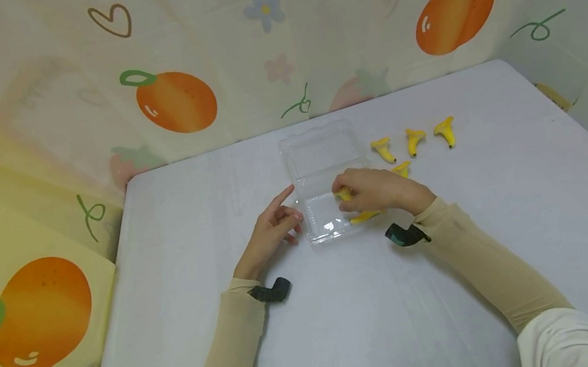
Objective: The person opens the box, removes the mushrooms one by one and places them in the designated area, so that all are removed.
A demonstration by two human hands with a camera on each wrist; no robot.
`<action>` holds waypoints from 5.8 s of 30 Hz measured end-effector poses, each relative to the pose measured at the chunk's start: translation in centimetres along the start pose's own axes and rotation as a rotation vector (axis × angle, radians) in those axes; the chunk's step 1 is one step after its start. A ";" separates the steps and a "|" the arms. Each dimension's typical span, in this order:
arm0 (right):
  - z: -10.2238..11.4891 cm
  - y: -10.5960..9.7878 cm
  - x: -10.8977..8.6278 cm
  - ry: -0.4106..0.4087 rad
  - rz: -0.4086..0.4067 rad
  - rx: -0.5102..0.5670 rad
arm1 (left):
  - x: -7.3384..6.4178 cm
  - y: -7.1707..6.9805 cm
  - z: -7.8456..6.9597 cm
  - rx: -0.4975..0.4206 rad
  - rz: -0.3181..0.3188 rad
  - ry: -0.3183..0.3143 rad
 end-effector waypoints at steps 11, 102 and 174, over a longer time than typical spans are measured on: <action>0.2 0.2 0.4 -0.036 -0.008 -0.018 | 0.0 -0.2 -0.2 0.000 0.001 0.002; 0.1 -1.9 -0.3 -0.071 -0.212 0.174 | -0.2 -0.2 0.1 0.017 -0.003 -0.015; -0.8 -4.6 -2.1 -0.089 -0.313 0.220 | 0.0 -0.2 0.3 0.006 0.003 -0.009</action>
Point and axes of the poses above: each hand's wrist, its own x-axis towards the middle knuckle, its own y-axis out of the palm, z = x × y, the point moved 5 cm from there along x, towards the middle knuckle, and after that the axes turned 7 degrees about -x, right-handed, at the moved point
